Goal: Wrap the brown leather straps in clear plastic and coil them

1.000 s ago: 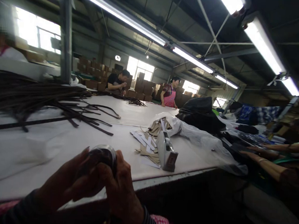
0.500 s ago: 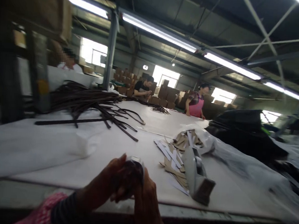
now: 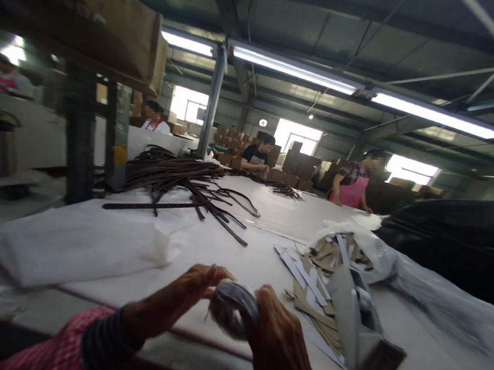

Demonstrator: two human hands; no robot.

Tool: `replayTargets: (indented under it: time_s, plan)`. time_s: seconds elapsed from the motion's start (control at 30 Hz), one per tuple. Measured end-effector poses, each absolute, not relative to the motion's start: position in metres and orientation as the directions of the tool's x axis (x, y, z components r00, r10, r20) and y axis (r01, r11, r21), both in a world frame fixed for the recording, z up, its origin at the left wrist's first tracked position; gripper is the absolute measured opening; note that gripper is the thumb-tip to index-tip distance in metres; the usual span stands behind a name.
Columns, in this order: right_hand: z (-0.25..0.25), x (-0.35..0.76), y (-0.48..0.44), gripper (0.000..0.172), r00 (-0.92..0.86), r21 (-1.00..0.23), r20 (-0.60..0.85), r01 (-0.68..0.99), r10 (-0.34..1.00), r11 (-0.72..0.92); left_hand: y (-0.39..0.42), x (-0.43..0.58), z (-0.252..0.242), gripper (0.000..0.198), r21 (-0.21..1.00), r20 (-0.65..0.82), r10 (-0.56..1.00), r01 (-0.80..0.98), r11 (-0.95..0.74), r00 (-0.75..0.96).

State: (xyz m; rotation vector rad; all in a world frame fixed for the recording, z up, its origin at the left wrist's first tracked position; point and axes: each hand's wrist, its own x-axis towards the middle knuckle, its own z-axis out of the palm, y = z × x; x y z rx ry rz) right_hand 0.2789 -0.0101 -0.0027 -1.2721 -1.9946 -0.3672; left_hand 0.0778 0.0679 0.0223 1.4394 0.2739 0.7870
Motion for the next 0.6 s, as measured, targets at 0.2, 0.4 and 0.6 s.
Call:
replayTargets:
  time_s: [0.2, 0.4, 0.6]
  plan:
    - [0.008, 0.275, 0.023, 0.007, -0.481, 0.28, 0.461, 0.876, 0.746, 0.392, 0.118, 0.068, 0.032, 0.031, 0.757, 0.286, 0.42, 0.065, -0.65, 0.861]
    - [-0.013, 0.295, 0.017, 0.047, -0.428, -0.194, 0.266, 0.854, 0.864, 0.483, 0.133, 0.074, -0.031, 0.014, 0.48, 0.465, 0.17, -0.087, -0.873, 0.869]
    - [-0.011, 0.315, 0.016, 0.039, -0.374, -0.193, 0.184, 0.893, 0.909, 0.407, 0.137, 0.073, -0.03, 0.011, 0.524, 0.439, 0.132, -0.133, -0.841, 0.889]
